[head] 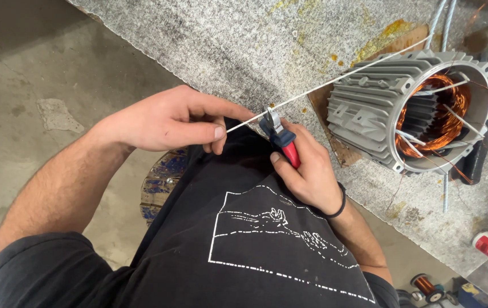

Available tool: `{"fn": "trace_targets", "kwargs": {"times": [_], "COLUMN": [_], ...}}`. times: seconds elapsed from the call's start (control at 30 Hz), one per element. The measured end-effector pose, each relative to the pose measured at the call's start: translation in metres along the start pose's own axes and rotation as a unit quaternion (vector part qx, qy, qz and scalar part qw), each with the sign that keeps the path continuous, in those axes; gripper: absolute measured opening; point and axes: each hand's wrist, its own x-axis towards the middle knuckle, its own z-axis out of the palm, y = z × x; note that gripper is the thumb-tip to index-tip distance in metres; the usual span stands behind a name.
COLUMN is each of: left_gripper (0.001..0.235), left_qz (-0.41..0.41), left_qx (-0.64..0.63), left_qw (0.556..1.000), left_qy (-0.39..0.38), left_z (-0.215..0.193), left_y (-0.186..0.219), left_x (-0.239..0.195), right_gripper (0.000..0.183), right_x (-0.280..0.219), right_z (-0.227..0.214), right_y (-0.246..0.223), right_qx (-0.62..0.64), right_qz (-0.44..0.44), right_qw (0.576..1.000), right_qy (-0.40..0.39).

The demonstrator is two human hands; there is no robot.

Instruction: Manually winding copper coils into an electric motor stator core on a workshop table.

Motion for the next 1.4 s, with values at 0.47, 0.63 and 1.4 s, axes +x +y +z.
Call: {"fn": "trace_targets", "kwargs": {"times": [0.47,0.63,1.4], "left_gripper": [0.050,0.058,0.064], "left_qz": [0.008,-0.026,-0.057], "left_qx": [-0.022,-0.001,0.017], "left_qw": [0.999,0.999,0.997], "left_qy": [-0.031,-0.034,-0.052], "left_z": [0.001,-0.002,-0.002], "left_y": [0.002,0.000,0.001], "left_x": [0.005,0.009,0.013], "right_gripper": [0.053,0.055,0.055], "right_x": [0.001,0.001,-0.002], "right_z": [0.000,-0.007,-0.012], "right_y": [0.011,0.010,0.014], "right_qx": [0.015,0.034,0.057], "right_qz": [-0.012,-0.009,-0.041], "right_qw": [1.000,0.999,0.997], "right_qy": [0.017,0.005,-0.013]}}
